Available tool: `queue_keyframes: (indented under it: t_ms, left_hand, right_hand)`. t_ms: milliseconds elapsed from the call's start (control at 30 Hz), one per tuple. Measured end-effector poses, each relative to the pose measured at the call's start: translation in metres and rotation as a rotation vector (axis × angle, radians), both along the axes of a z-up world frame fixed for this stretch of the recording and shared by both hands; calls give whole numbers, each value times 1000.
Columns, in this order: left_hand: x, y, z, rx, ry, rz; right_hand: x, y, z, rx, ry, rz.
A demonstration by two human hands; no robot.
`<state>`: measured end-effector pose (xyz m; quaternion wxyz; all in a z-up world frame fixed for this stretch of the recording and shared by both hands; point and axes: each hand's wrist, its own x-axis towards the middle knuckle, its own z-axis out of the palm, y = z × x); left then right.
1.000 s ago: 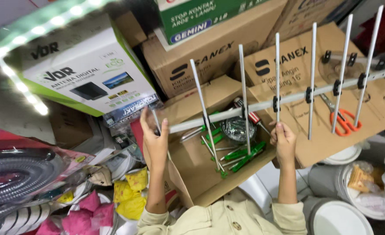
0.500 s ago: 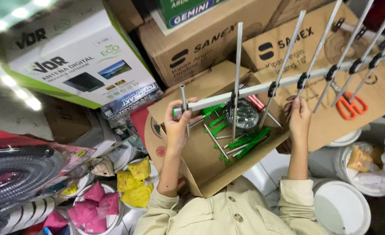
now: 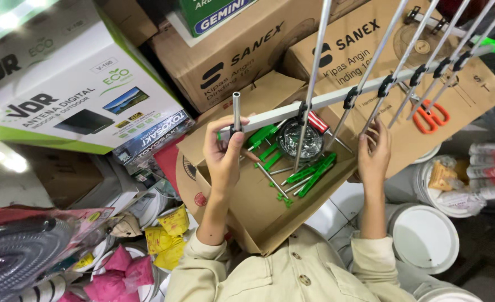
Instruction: The person assembles a metal antenna structure by inserting vertical poles into a horizontal frame and securing them with green plastic caps. They handle multiple metal poles and caps, fitting them together by hand.
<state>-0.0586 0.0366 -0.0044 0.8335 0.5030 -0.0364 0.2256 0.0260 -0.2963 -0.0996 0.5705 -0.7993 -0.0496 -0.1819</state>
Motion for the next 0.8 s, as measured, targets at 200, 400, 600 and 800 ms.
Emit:
queue_keyframes:
  t_ms: [200, 400, 600, 800]
  left_hand:
    - [5, -9, 18, 33, 31, 54]
    - [-8, -25, -12, 36, 62, 147]
    - [-26, -7, -28, 182, 1, 22]
    - [-21, 0, -31, 338, -11, 41]
  right_hand:
    - [-58, 22, 9, -305, 64, -97]
    - [-58, 55, -45, -733, 361, 790]
    - [-48, 63, -64, -970, 642, 1170]
    - [-43, 123, -56, -1065, 324, 1249]
